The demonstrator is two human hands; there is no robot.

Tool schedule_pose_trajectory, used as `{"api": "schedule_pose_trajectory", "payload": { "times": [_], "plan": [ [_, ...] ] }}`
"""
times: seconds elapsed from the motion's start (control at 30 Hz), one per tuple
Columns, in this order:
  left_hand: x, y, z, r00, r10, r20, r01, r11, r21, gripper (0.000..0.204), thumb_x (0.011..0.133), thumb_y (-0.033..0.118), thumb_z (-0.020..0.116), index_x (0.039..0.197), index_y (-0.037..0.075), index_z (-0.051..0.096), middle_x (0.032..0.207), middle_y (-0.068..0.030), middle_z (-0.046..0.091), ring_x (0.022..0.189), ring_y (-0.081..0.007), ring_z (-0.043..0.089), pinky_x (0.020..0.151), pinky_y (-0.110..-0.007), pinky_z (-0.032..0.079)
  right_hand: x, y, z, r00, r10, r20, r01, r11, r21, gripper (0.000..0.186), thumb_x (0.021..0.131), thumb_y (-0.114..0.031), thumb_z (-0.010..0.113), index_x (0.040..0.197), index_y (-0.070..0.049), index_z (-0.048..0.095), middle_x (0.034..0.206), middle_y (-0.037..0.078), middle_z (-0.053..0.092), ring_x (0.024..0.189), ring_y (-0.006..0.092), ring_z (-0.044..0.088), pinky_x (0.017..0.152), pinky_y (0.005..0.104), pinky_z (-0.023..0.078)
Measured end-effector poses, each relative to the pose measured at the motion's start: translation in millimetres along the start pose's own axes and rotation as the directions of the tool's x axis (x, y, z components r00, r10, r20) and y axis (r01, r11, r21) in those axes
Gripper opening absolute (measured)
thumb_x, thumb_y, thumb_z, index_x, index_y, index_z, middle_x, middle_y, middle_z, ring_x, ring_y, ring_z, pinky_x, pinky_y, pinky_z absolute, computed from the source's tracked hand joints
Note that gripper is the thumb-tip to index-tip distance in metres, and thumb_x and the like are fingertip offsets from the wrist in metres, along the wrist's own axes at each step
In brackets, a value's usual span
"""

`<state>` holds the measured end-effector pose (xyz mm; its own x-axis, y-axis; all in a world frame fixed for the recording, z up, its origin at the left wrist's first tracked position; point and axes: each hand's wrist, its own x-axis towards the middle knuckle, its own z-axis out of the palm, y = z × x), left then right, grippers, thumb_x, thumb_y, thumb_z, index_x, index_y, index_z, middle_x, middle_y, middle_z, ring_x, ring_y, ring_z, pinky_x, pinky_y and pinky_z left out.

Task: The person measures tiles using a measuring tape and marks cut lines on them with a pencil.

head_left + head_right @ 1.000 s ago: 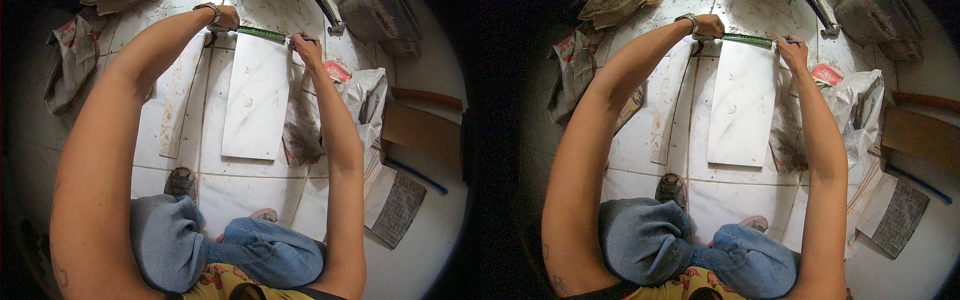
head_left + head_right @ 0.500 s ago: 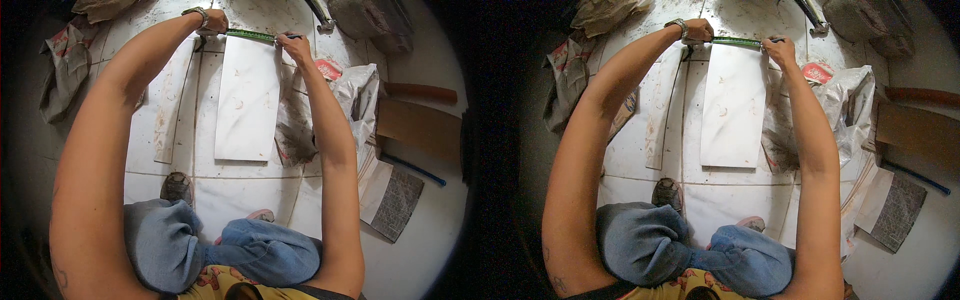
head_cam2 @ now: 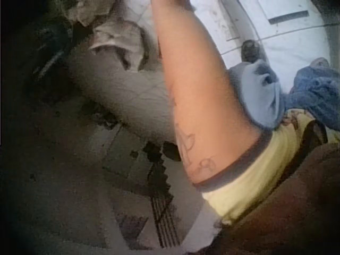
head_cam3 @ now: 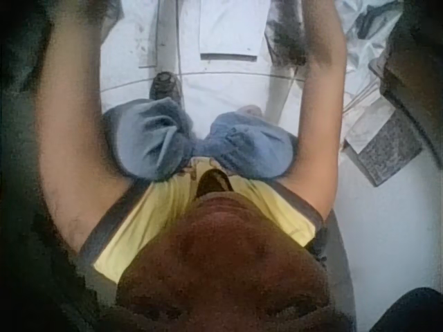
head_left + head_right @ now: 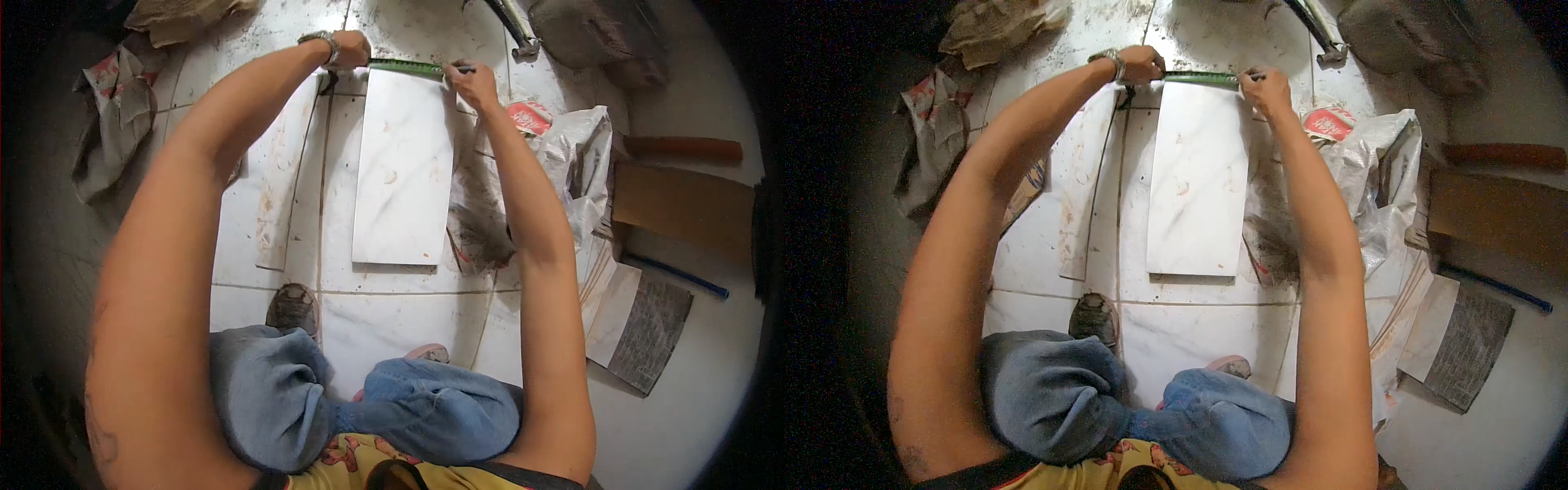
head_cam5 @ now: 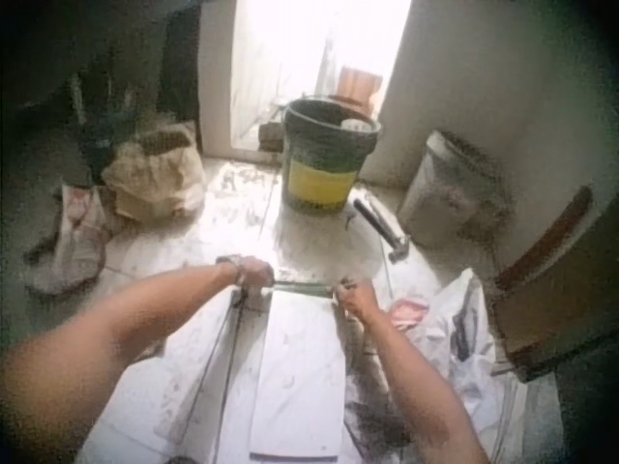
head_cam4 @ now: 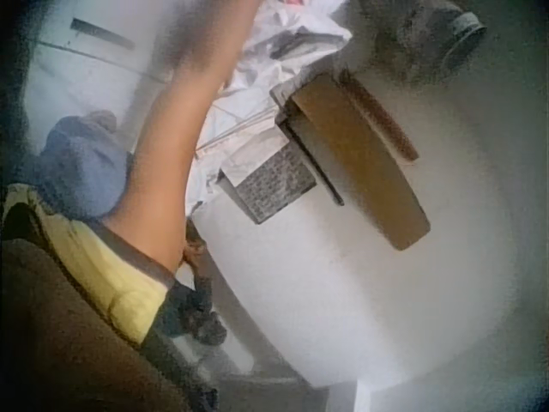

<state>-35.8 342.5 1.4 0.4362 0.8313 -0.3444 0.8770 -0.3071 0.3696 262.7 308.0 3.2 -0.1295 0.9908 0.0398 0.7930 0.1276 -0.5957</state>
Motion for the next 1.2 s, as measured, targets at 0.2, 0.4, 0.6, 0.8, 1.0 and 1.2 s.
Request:
{"api": "schedule_pose_trajectory", "payload": {
  "times": [0.2,0.4,0.6,0.8,1.0,1.2],
  "plan": [
    [-92,-23,1,0.998,-0.063,0.030,0.070,0.870,-0.488,0.050,0.089,0.054,0.064,0.102,0.007,0.072,0.085,-0.0071,0.070,0.074,-0.0159,0.062,0.067,-0.033,0.051,-71,-20,-48,0.996,-0.044,-0.073,0.064,0.953,0.295,0.028,0.092,-0.028,0.063,0.101,-0.003,0.071,0.090,0.013,0.072,0.081,0.0245,0.069,0.073,0.0313,0.053],
    [-261,-38,37,0.900,-0.386,0.204,0.435,0.831,-0.347,0.068,0.090,0.070,0.051,0.101,0.007,0.072,0.095,-0.0086,0.071,0.083,-0.0220,0.064,0.078,-0.039,0.050,-230,-31,-122,0.981,-0.059,0.184,0.026,0.984,0.179,0.029,0.094,-0.025,0.061,0.103,0.001,0.070,0.091,0.015,0.070,0.080,0.0232,0.066,0.073,0.0319,0.050],
    [-377,-5,107,0.933,-0.359,-0.028,0.358,0.934,-0.016,0.047,0.092,0.048,0.062,0.109,0.004,0.059,0.096,-0.0261,0.065,0.090,-0.0388,0.065,0.081,-0.048,0.050,-362,-26,-126,0.943,-0.021,0.331,-0.034,0.986,0.160,0.026,0.098,-0.020,0.056,0.105,0.003,0.066,0.093,0.017,0.068,0.084,0.0254,0.065,0.080,0.0365,0.050],
    [-358,10,117,0.919,-0.394,-0.018,0.387,0.893,0.229,0.055,0.091,0.045,0.063,0.121,0.001,0.050,0.125,-0.0314,0.051,0.106,-0.0435,0.059,0.088,-0.052,0.049,-403,-30,-93,0.980,0.072,0.185,-0.107,0.976,0.189,0.024,0.100,-0.014,0.048,0.108,0.003,0.063,0.095,0.018,0.066,0.076,0.0254,0.066,0.073,0.0356,0.052],
    [-246,35,105,0.803,-0.548,-0.233,0.568,0.823,0.022,0.084,0.079,0.051,0.074,0.135,-0.003,0.041,0.132,-0.0382,0.045,0.121,-0.0433,0.054,0.101,-0.050,0.046,-414,-59,-73,0.957,0.151,0.247,-0.233,0.909,0.345,0.023,0.097,-0.009,0.048,0.109,0.003,0.063,0.092,0.019,0.065,0.074,0.0261,0.065,0.071,0.0377,0.051],
    [-211,34,79,0.810,-0.585,-0.042,0.576,0.807,-0.128,0.092,0.065,0.041,0.082,0.133,-0.006,0.041,0.124,-0.0336,0.055,0.113,-0.0434,0.059,0.095,-0.045,0.052,-430,-64,-52,0.970,0.067,0.234,-0.138,0.943,0.302,0.024,0.088,0.001,0.049,0.108,0.003,0.062,0.097,0.023,0.065,0.088,0.0382,0.063,0.078,0.0419,0.050]
  ]
}}
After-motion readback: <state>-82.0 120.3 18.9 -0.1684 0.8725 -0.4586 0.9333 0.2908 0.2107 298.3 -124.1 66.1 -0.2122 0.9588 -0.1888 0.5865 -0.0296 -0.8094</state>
